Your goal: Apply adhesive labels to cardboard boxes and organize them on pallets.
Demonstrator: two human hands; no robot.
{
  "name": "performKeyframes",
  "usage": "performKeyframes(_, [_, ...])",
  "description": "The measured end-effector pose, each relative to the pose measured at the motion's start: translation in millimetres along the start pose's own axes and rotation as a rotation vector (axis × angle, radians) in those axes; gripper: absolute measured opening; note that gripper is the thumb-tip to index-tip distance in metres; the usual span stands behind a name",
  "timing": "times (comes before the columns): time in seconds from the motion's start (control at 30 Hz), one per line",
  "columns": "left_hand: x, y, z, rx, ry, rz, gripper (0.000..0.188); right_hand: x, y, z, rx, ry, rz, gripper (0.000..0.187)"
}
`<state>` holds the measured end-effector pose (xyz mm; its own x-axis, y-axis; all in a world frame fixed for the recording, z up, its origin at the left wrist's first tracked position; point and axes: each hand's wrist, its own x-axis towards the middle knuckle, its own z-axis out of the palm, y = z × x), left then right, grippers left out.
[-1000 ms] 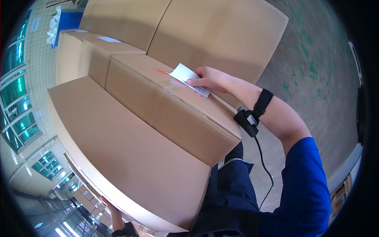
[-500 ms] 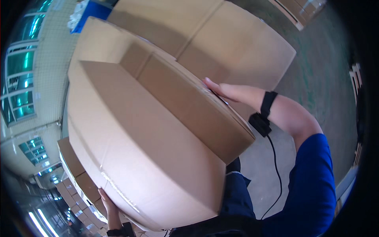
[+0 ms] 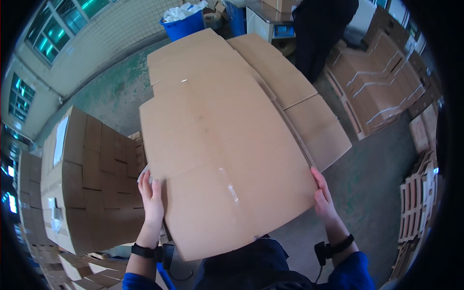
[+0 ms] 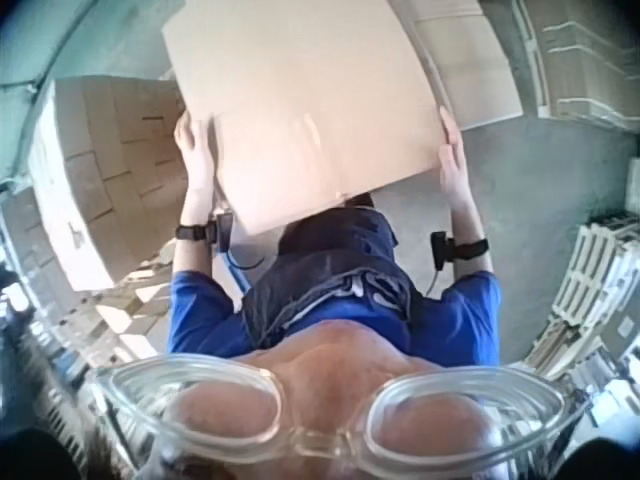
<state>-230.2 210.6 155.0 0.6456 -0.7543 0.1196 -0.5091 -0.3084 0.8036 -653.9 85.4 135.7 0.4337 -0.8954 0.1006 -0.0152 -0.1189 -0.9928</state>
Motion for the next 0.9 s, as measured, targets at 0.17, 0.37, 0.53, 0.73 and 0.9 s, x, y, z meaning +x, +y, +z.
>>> performKeyframes(0.17, [-64,-13,-31,-0.062,0.021,0.317,0.053,7,-2,12,0.442,0.226,0.176,0.051])
performKeyframes(0.37, [-120,-19,-20,-0.244,-0.115,0.466,0.078,6,-5,8,0.432,0.289,0.172,0.049])
performKeyframes(0.53, [-129,-30,3,-0.479,0.064,0.352,0.077,-17,-9,42,0.429,0.314,0.184,0.05])
performKeyframes(0.73, [-122,-26,-10,-1.0,0.144,-0.084,0.082,-35,-27,81,0.425,0.393,0.108,0.05])
performKeyframes(0.9, [-84,-18,-22,-0.831,0.27,0.036,0.077,-25,-31,105,0.411,0.499,0.182,0.047])
